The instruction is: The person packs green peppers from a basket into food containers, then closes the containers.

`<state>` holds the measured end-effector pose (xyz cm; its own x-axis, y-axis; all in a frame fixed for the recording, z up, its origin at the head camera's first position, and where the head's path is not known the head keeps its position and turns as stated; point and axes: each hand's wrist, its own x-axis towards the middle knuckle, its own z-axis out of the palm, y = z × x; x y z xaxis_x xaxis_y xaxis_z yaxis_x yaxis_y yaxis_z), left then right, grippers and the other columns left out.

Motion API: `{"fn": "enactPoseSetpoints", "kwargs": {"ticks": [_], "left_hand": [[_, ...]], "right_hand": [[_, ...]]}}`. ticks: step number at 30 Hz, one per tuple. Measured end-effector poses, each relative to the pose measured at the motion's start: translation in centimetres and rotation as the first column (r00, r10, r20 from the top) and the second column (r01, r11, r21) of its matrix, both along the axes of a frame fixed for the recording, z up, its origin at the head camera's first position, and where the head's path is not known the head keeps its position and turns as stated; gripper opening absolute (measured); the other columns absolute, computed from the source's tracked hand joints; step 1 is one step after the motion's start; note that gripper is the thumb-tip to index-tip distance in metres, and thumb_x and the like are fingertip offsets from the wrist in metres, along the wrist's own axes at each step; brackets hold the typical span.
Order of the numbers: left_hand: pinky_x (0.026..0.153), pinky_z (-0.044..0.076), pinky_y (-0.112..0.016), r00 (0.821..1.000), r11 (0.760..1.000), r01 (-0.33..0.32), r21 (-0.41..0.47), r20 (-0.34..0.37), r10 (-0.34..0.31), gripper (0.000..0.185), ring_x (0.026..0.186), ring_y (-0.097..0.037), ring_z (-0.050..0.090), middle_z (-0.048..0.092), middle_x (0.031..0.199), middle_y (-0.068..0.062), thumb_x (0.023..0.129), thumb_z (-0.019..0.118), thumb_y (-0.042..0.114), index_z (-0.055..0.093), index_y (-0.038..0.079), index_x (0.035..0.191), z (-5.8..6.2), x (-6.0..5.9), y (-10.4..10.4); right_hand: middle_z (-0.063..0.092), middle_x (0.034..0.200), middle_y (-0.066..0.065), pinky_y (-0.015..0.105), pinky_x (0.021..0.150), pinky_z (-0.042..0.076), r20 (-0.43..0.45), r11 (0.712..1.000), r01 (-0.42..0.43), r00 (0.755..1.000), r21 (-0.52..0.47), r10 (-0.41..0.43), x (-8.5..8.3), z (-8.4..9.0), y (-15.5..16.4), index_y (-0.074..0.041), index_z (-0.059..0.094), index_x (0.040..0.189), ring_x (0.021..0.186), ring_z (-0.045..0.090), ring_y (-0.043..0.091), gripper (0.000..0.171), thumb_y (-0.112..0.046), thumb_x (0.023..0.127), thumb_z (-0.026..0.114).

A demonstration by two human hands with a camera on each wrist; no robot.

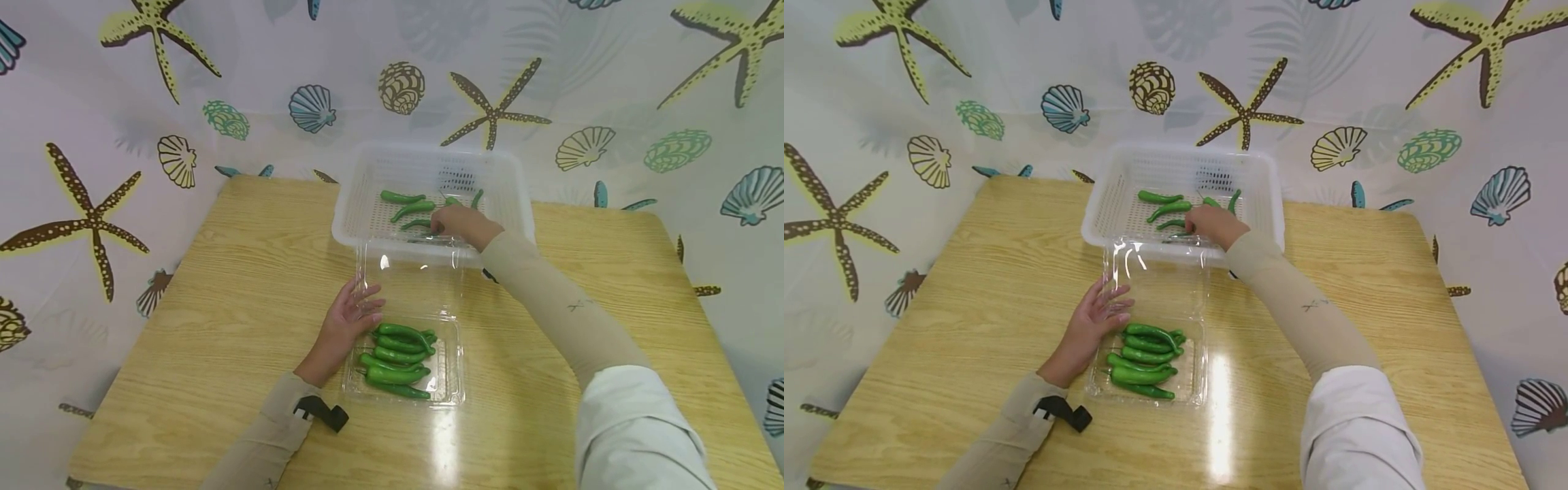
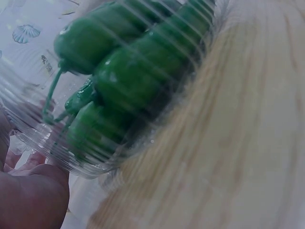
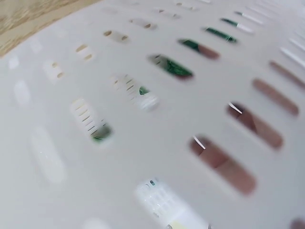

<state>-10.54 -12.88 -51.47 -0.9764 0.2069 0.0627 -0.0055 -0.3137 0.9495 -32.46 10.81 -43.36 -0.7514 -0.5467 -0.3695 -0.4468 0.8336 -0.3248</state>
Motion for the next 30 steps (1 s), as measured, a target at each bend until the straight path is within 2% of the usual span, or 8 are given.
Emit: {"fn": "enactPoseSetpoints", "kwargs": {"ticks": [4, 8, 12, 15, 19, 23, 30], "left_hand": [[0.097, 0.046, -0.036, 1.0, 1.0, -0.002, -0.01, 0.005, 0.002, 0.077, 0.122, -0.033, 0.045, 0.042, 0.139, -0.012, 0.085, 0.063, -0.002, 0.023, 0.022, 0.146, 0.07, 0.02, 0.0], [0.096, 0.046, -0.037, 1.0, 1.0, -0.004, -0.013, 0.009, 0.004, 0.077, 0.122, -0.033, 0.046, 0.042, 0.139, -0.012, 0.085, 0.064, -0.002, 0.022, 0.02, 0.146, 0.23, 0.05, 0.03], [0.096, 0.047, -0.037, 1.0, 1.0, -0.007, -0.017, 0.007, 0.007, 0.078, 0.121, -0.033, 0.046, 0.042, 0.139, -0.012, 0.085, 0.064, -0.002, 0.022, 0.021, 0.147, 0.36, 0.06, 0.08], [0.095, 0.047, -0.036, 1.0, 1.0, -0.005, -0.02, 0.005, 0.005, 0.078, 0.122, -0.035, 0.045, 0.042, 0.139, -0.012, 0.085, 0.064, -0.003, 0.022, 0.022, 0.147, 0.41, 0.05, 0.08], [0.095, 0.047, -0.037, 1.0, 1.0, -0.005, -0.021, 0.001, 0.005, 0.078, 0.121, -0.036, 0.045, 0.042, 0.139, -0.014, 0.085, 0.062, -0.004, 0.021, 0.019, 0.147, 0.46, 0.01, 0.06], [0.096, 0.047, -0.037, 1.0, 1.0, -0.008, -0.022, 0.0, 0.008, 0.078, 0.121, -0.035, 0.045, 0.043, 0.138, -0.012, 0.085, 0.062, -0.004, 0.019, 0.016, 0.148, 0.44, -0.01, 0.06], [0.096, 0.047, -0.037, 1.0, 1.0, -0.006, -0.02, -0.003, 0.006, 0.08, 0.121, -0.036, 0.045, 0.042, 0.138, -0.014, 0.085, 0.063, -0.004, 0.018, 0.015, 0.148, 0.32, -0.02, 0.04]], "right_hand": [[0.061, 0.115, 0.009, 0.042, 0.095, 0.043, -0.033, 1.0, 0.0, 0.999, 0.007, 0.0, -0.03, -0.15, -0.06, -0.009, 0.064, 0.105, 0.108, 0.053, 0.026, 0.016, -0.011, 0.093, 0.054], [0.06, 0.107, 0.01, 0.04, 0.093, 0.044, -0.113, 0.998, -0.053, 0.992, 0.029, 0.056, -0.15, -0.36, -0.18, -0.008, 0.066, 0.103, 0.103, 0.053, 0.026, 0.016, -0.01, 0.087, 0.063], [0.053, 0.109, 0.011, 0.04, 0.094, 0.043, -0.173, 0.996, -0.069, 0.982, 0.054, 0.077, -0.2, -0.42, -0.23, -0.007, 0.062, 0.113, 0.106, 0.049, 0.028, 0.031, -0.011, 0.083, 0.069], [0.049, 0.12, 0.013, 0.041, 0.098, 0.041, -0.154, 0.997, -0.042, 0.987, 0.061, 0.051, -0.12, -0.23, -0.23, -0.007, 0.053, 0.125, 0.114, 0.046, 0.03, 0.045, -0.012, 0.084, 0.069], [0.046, 0.133, 0.016, 0.043, 0.105, 0.035, -0.112, 0.996, -0.039, 0.993, 0.074, 0.047, -0.05, -0.09, -0.26, -0.005, 0.047, 0.133, 0.123, 0.041, 0.032, 0.053, -0.012, 0.086, 0.067], [0.047, 0.135, 0.014, 0.043, 0.108, 0.031, -0.084, 0.997, -0.041, 0.995, 0.072, 0.047, -0.03, -0.12, -0.28, -0.005, 0.049, 0.132, 0.126, 0.04, 0.03, 0.05, -0.011, 0.086, 0.066], [0.053, 0.128, 0.012, 0.042, 0.105, 0.036, -0.024, 0.999, -0.004, 1.0, 0.046, 0.005, -0.05, -0.32, -0.32, -0.007, 0.053, 0.127, 0.119, 0.047, 0.027, 0.042, -0.012, 0.087, 0.064]]}}
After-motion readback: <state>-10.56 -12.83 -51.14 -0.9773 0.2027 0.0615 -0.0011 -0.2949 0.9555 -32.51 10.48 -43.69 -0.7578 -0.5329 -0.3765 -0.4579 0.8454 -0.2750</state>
